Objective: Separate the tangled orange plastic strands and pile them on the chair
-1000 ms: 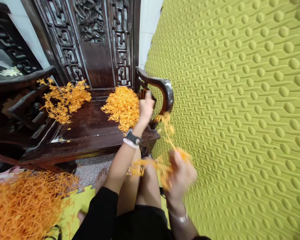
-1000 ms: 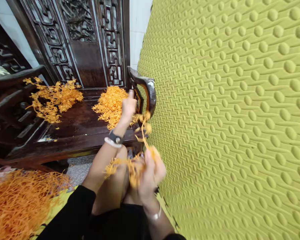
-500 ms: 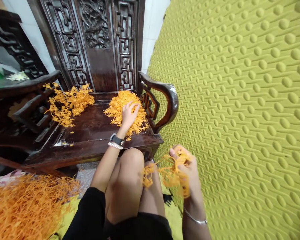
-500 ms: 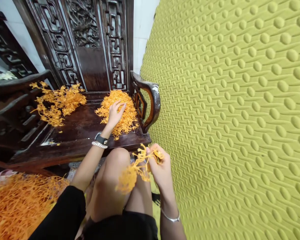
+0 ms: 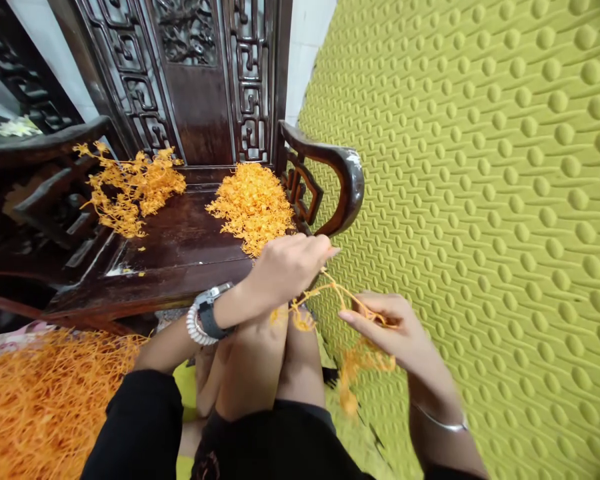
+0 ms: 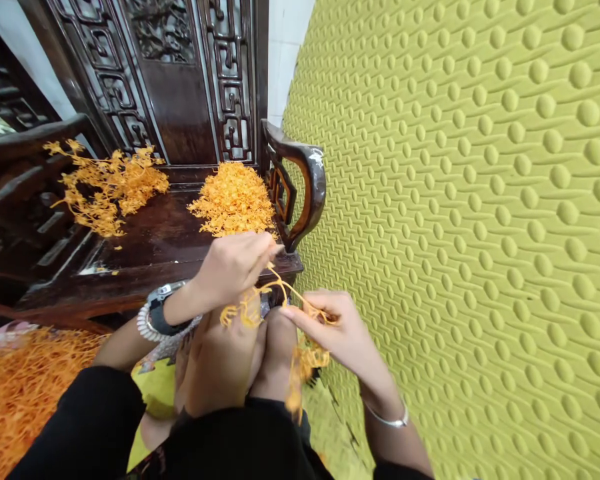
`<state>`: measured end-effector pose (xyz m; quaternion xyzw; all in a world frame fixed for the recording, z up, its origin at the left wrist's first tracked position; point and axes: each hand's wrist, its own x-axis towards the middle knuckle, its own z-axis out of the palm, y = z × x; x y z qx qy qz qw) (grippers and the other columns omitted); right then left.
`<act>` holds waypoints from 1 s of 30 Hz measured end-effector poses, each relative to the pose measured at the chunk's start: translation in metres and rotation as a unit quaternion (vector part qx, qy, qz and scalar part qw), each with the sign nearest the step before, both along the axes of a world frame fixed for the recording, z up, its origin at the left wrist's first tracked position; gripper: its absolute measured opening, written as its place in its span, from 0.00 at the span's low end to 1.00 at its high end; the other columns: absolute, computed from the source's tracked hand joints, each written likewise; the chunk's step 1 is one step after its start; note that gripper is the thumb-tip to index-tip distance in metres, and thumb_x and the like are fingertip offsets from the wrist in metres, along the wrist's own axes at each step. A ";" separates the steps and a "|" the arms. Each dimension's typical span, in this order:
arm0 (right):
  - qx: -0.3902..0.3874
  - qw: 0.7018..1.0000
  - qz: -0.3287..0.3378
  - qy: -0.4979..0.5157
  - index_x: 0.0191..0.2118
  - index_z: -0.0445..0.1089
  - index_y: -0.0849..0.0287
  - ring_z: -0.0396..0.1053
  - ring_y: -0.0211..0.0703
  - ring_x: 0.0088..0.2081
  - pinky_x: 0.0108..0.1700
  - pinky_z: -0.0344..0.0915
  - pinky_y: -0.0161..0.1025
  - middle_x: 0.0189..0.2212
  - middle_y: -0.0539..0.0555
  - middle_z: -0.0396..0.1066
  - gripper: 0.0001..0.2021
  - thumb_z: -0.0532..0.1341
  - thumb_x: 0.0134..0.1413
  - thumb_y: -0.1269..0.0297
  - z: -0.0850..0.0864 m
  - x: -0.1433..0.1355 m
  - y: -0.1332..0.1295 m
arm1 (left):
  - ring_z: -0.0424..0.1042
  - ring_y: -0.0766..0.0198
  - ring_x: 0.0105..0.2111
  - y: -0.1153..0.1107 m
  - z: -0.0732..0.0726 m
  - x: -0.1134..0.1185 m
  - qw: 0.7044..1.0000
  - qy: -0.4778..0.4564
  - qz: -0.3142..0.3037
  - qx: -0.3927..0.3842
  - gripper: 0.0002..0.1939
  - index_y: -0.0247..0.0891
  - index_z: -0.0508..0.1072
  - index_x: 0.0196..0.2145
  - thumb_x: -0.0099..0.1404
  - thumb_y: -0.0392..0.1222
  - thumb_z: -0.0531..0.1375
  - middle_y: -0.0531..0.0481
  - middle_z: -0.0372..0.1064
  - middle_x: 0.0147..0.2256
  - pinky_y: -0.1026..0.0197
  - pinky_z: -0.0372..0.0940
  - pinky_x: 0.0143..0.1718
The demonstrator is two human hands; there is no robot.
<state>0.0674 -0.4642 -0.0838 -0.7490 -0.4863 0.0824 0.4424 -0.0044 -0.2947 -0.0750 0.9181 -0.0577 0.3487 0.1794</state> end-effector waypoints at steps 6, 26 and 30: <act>0.072 0.994 -0.010 -0.080 0.18 0.49 0.60 0.47 0.32 0.18 0.27 0.50 0.37 0.15 0.45 0.48 0.21 0.52 0.63 0.69 0.008 -0.046 -0.022 | 0.62 0.65 0.24 0.068 -0.008 0.042 0.978 -0.010 0.042 -0.203 0.21 0.40 0.65 0.26 0.72 0.50 0.43 0.52 0.62 0.22 0.62 0.57 0.29; 0.120 0.981 -0.141 0.057 0.21 0.56 0.60 0.50 0.32 0.21 0.23 0.47 0.33 0.18 0.47 0.51 0.23 0.55 0.60 0.49 -0.018 0.010 -0.001 | 0.69 0.52 0.51 0.034 -0.007 0.015 0.837 0.233 -0.293 -0.399 0.36 0.40 0.57 0.63 0.64 0.62 0.54 0.36 0.64 0.57 0.52 0.65 0.48; 0.135 0.975 -0.169 0.043 0.20 0.56 0.60 0.47 0.31 0.21 0.23 0.44 0.33 0.19 0.46 0.48 0.22 0.58 0.59 0.51 -0.017 0.010 -0.006 | 0.69 0.69 0.28 -0.001 -0.016 -0.006 0.741 0.303 -0.306 -0.516 0.35 0.40 0.55 0.63 0.64 0.59 0.55 0.36 0.69 0.51 0.62 0.64 0.31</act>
